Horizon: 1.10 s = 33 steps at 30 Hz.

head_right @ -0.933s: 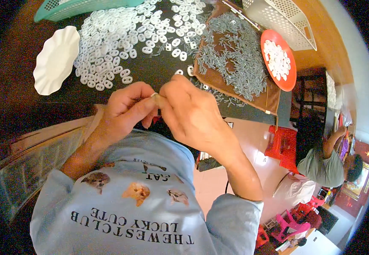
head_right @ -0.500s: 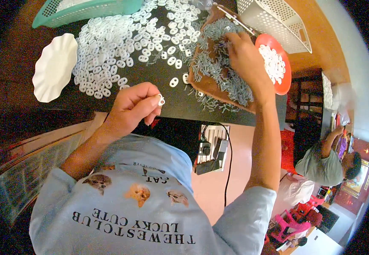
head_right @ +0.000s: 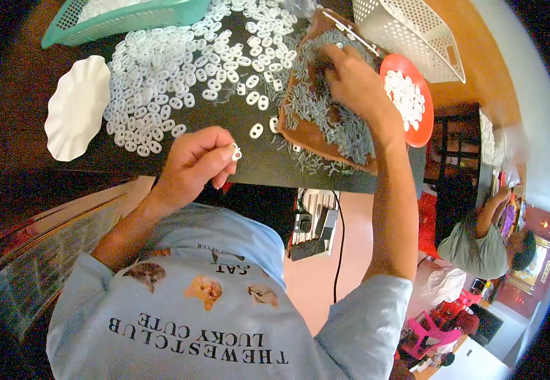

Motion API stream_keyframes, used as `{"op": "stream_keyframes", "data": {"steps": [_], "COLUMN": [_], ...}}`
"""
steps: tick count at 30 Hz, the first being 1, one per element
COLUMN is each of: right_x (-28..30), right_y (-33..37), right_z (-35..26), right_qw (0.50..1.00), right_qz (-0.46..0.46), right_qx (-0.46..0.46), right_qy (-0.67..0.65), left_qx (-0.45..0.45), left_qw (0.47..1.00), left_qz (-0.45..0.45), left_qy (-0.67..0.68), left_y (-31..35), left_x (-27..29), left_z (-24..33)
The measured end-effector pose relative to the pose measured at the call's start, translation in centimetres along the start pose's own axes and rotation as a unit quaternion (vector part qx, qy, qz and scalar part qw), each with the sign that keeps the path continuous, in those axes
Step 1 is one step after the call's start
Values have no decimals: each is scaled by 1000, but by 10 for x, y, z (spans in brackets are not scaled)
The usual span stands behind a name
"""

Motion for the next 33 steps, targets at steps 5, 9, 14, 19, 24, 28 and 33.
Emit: {"op": "stream_keyframes", "data": {"steps": [5, 9, 14, 19, 24, 28, 33], "right_x": [-3, 4, -5, 0, -13, -10, -26], "right_y": [11, 7, 14, 3, 1, 2, -6], "right_z": [8, 8, 16, -3, 4, 12, 2], "right_qw": [994, 999, 994, 999, 999, 996, 996], "right_qz": [-103, -19, -96, -18, -36, -28, -87], "right_qx": [-37, -3, -19, 19, 35, 7, 10], "right_qy": [-26, -36, 40, -36, 18, 90, 1], "left_qx": [12, -11, -18, -19, -19, -22, -16], "left_qw": [1000, 1000, 999, 999, 999, 999, 999], "left_qz": [18, 18, 27, 34, 25, 25, 27], "left_qy": [3, -12, -11, -21, -22, -18, -19], "left_y": [2, 2, 1, 2, 2, 2, 1], "left_x": [5, 7, 9, 9, 8, 8, 8], "left_z": [-7, -5, -7, -6, -9, -9, -7]}}
Point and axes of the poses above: each hand's wrist, its own y-axis away from the middle knuckle, its own x-axis out of the back of the hand, z = x × y, the point moved 10 cm from there along -y, towards the middle knuckle, and after that the axes turned 9 degrees about z, right-handed, at the moved point
